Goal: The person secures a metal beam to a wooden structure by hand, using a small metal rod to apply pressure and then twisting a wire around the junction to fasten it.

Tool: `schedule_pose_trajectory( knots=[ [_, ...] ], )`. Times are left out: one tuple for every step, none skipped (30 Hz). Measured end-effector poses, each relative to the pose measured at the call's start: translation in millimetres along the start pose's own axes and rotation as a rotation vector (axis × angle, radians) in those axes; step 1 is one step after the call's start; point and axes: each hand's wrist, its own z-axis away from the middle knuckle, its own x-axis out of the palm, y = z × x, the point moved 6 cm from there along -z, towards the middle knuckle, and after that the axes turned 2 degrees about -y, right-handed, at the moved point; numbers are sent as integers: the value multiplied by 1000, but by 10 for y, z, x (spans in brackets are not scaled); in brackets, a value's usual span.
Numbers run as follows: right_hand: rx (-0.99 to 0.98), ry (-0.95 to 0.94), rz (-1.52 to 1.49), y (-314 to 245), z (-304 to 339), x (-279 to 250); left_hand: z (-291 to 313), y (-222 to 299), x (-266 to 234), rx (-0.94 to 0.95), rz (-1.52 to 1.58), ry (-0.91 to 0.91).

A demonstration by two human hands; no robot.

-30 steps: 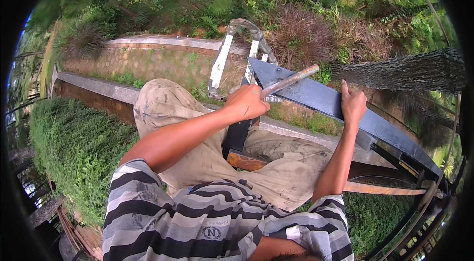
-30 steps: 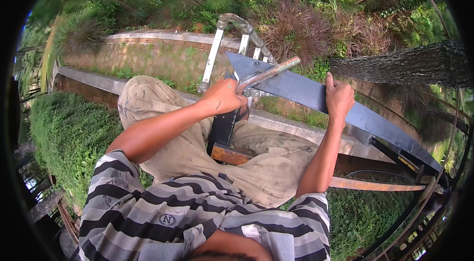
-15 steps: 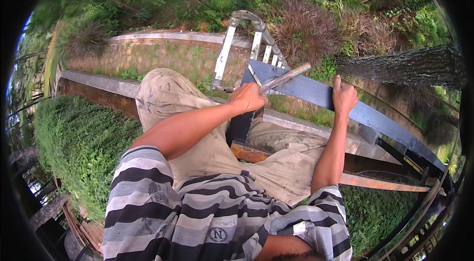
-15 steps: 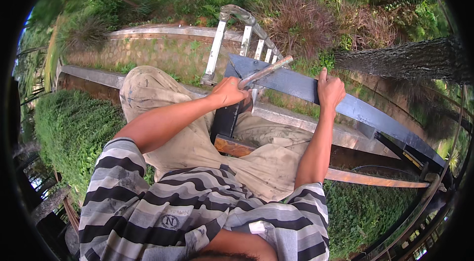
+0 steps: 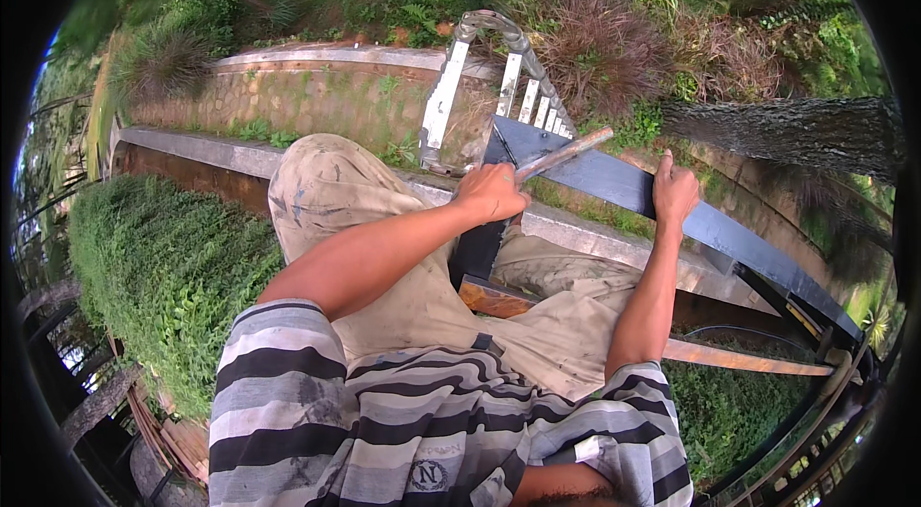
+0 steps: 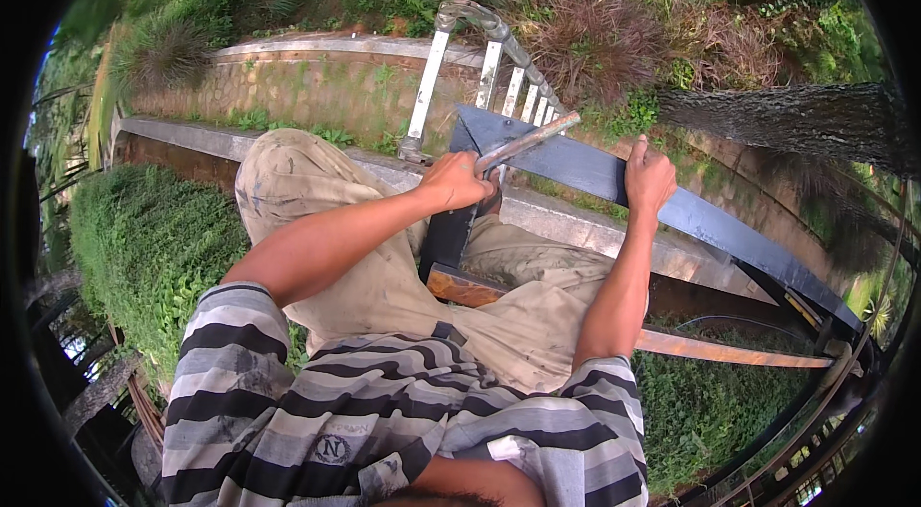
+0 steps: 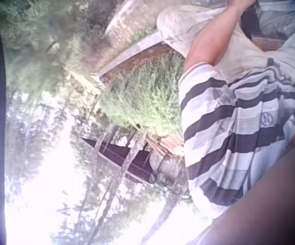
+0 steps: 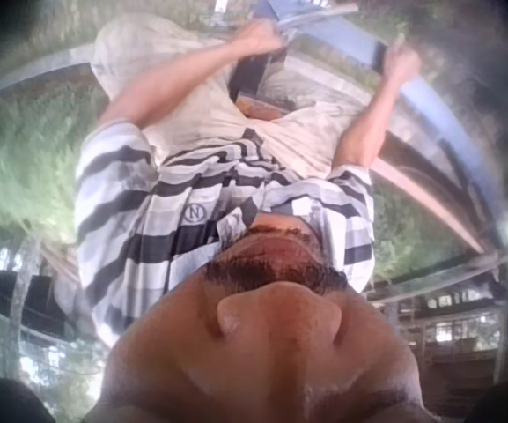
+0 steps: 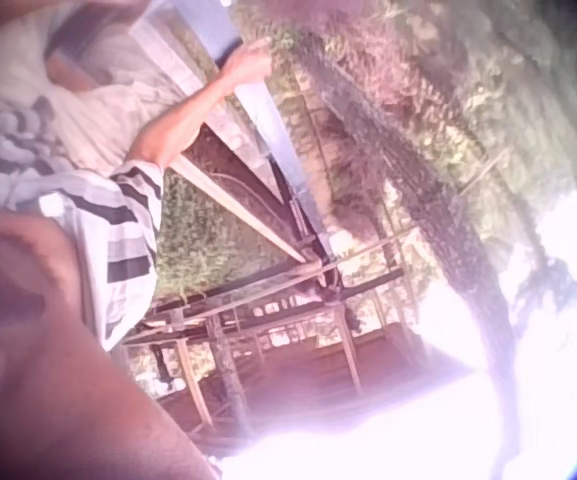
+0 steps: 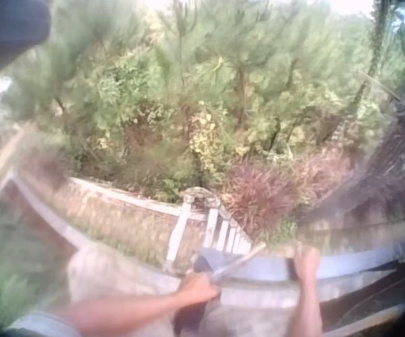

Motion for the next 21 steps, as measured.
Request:
schedule_pose_trajectory(
  knots=[
    [2, 0, 6, 51, -11, 32, 7, 3, 27, 6, -7, -18],
    [2, 3, 5, 79, 3, 45, 19, -2, 56, 1, -9, -34],
    [5, 7, 8, 123, 25, 32, 50, 44, 67, -1, -9, -52],
    [8, 12, 10, 157, 29, 28, 86, 76, 70, -3, -10, -71],
    [30, 0, 13, 196, 6, 52, 89, 97, 84, -5, 7, -166],
    [35, 3, 11, 182, 8, 45, 85, 78, 91, -12, 15, -156],
    [41, 5, 9, 175, 12, 37, 81, 64, 108, -19, 22, -148],
    [47, 7, 6, 171, 18, 32, 77, 47, 121, -27, 28, -140],
    [42, 13, 6, 194, 17, 30, 67, 64, 120, -20, 21, -131],
    [37, 19, 6, 206, 1, 43, 52, 71, 106, -13, 14, -123],
    [33, 24, 5, 219, -18, 56, 36, 81, 92, -5, 5, -115],
    [32, 17, 8, 206, -14, 69, 20, 53, 98, -18, 12, -99],
    [31, 9, 10, 192, -20, 80, 0, 20, 112, -30, 18, -83],
    [30, 2, 12, 181, -20, 89, -22, -14, 125, -42, 23, -67],
    [33, -15, 21, 145, -17, 85, -49, -41, 137, -37, 5, -39],
    [35, -20, 9, 129, -3, 84, -65, -74, 169, -28, -4, -45],
    [37, -25, -3, 118, 12, 87, -74, -115, 197, -19, -12, -52],
    [41, -28, -12, 132, 15, 86, -72, -111, 202, -7, -21, -61],
    [52, -26, -7, 152, 10, 89, -21, -44, 147, 24, -32, -38],
    [62, -24, -1, 165, -5, 96, 46, 20, 100, 56, -43, -16],
    [60, -23, 5, 168, -27, 84, 120, 83, 53, 83, -46, 15]
  ],
)
